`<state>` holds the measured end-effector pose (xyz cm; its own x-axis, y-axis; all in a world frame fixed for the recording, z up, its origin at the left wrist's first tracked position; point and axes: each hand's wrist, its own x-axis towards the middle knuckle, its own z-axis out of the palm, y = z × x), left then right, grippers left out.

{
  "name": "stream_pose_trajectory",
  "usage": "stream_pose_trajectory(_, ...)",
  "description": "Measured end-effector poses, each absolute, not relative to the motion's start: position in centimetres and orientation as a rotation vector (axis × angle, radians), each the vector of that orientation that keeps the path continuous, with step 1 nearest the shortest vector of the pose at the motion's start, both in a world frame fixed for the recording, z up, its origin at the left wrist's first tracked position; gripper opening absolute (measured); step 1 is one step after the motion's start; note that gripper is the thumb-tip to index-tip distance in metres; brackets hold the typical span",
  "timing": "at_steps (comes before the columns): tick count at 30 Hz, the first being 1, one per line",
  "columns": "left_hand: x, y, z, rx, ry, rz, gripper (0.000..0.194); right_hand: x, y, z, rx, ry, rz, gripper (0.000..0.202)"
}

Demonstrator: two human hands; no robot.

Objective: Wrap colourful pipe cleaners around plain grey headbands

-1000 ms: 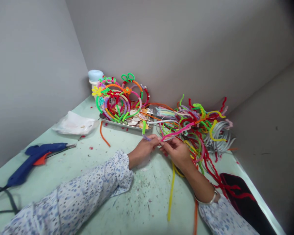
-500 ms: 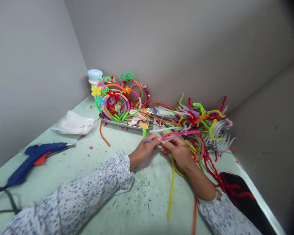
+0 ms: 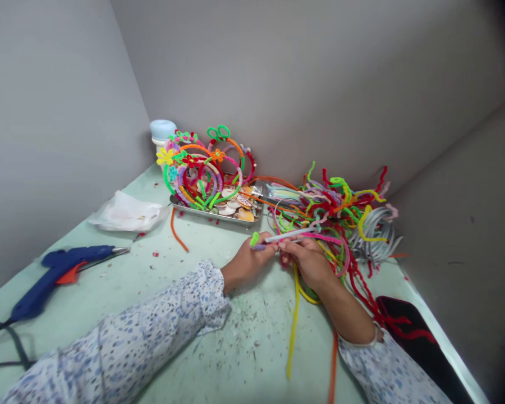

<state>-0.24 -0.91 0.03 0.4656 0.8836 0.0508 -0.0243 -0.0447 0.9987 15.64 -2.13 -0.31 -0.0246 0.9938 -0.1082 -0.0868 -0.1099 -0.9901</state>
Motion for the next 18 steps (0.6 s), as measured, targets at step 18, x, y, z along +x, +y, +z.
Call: stream_pose_trajectory(18,-0.27,-0.74,0.15,1.316,0.819,0.899,0.018,15.33,-2.37,0.01,-1.231,-1.049,1.323,0.024)
